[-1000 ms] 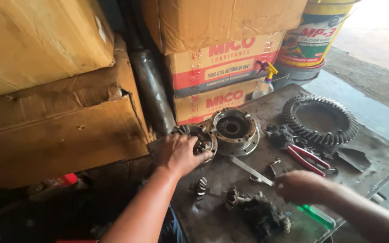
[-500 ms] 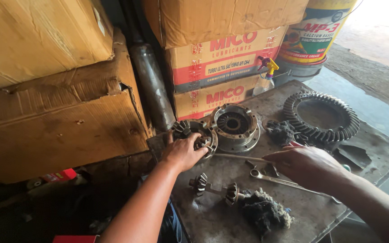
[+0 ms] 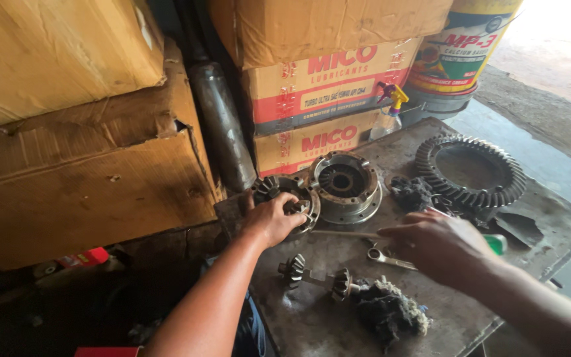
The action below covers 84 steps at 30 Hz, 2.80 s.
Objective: The person assembles a metal differential housing by hand on a workbench, inserting small internal gears and a central pin into the gear carrier.
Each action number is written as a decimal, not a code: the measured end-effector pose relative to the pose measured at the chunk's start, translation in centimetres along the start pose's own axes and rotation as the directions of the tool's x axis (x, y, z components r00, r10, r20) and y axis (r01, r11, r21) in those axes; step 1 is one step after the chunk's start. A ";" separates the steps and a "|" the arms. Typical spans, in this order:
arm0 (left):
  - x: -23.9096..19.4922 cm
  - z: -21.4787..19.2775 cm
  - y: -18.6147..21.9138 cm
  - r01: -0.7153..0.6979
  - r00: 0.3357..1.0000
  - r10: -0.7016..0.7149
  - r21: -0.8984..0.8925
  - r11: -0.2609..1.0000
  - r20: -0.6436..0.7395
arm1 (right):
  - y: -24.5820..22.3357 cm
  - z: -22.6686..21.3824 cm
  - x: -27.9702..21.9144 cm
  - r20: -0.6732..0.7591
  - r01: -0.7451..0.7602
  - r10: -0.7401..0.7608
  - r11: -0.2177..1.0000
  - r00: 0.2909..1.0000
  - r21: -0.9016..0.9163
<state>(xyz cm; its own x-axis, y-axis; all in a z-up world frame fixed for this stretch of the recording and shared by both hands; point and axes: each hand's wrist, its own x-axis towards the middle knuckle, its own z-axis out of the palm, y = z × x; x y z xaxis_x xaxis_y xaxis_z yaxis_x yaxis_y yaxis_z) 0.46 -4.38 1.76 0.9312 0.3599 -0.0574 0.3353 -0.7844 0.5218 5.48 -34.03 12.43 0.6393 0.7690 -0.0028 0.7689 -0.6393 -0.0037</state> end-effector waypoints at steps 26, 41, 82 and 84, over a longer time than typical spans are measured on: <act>0.8 1.1 -0.7 -0.003 0.996 -0.010 -0.150 0.989 -0.084 | 0.0 9.2 -1.3 0.006 -0.172 0.180 0.931 0.984 0.322; 0.9 1.0 -0.6 0.014 0.993 -0.042 -0.239 0.971 -0.113 | -1.3 13.3 -1.6 -0.047 -0.253 0.331 0.798 0.942 0.547; -2.2 0.4 1.4 -0.128 0.926 0.059 -0.161 0.979 -0.372 | -6.5 11.5 28.1 0.239 -0.058 -0.013 0.956 0.971 0.287; -2.3 -0.1 1.4 -0.091 0.957 0.037 -0.176 0.980 -0.289 | -5.8 13.4 29.3 0.297 -0.010 -0.090 0.947 0.951 0.321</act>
<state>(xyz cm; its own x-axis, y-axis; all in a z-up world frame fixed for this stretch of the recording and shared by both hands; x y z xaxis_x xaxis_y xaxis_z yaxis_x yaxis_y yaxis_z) -1.17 -6.27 2.70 0.8621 0.4611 0.2100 0.2187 -0.7125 0.6667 19.72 -7.80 -1.05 0.5370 0.7888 -0.2990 0.7202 -0.6133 -0.3244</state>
